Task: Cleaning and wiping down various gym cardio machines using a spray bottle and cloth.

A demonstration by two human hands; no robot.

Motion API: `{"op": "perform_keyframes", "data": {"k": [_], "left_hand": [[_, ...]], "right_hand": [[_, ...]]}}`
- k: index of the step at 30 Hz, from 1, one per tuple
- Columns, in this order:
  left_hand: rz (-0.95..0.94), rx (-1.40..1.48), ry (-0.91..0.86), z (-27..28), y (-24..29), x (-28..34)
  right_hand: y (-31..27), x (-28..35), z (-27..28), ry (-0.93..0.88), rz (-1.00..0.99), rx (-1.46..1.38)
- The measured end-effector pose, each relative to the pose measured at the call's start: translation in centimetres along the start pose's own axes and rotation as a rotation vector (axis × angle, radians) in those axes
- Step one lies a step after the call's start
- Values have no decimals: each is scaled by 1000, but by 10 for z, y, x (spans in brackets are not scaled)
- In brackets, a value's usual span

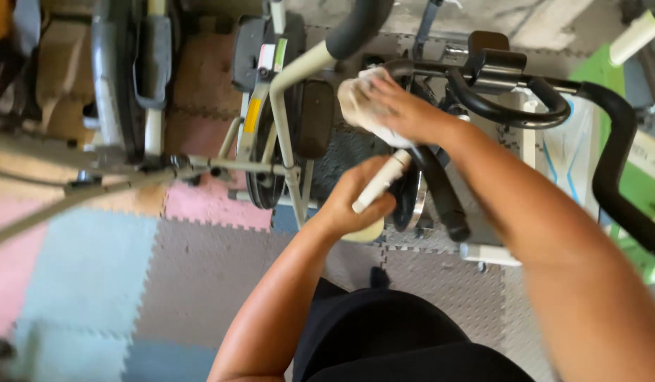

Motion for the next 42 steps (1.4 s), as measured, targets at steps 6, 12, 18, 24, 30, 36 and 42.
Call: {"op": "perform_keyframes", "data": {"k": [6,12,18,24,30,36,42], "left_hand": [[-153,-302,105,73,-25,-30],[57,-33,37,101,-54,-49],[-33,-5,-64,117,-65,-48],[97,209,64,133,-102,-52],[-36,233,93,155,-127,-68],[7,274,41,156,-109,-71],[73,221,-143,135,-92,-65]], "right_hand": [[-19,91,21,-339,-93,161],[-91,83,43,-467,-604,304],[-92,14,13,-372,-526,684],[-44,-54,-27,-11,-875,454],[-34,-80,-29,302,-823,553],[22,-55,-28,9,-688,-119],[-17,10,6,-541,-1053,-23]]}}
Point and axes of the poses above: each hand's wrist, its own x-axis away from the middle knuckle, its own z-axis out of the back of the hand, y = z × x, the point moved 3 cm from there along -x, towards the middle knuckle, and after that the axes turned 15 degrees about x, right-handed, at the moved point
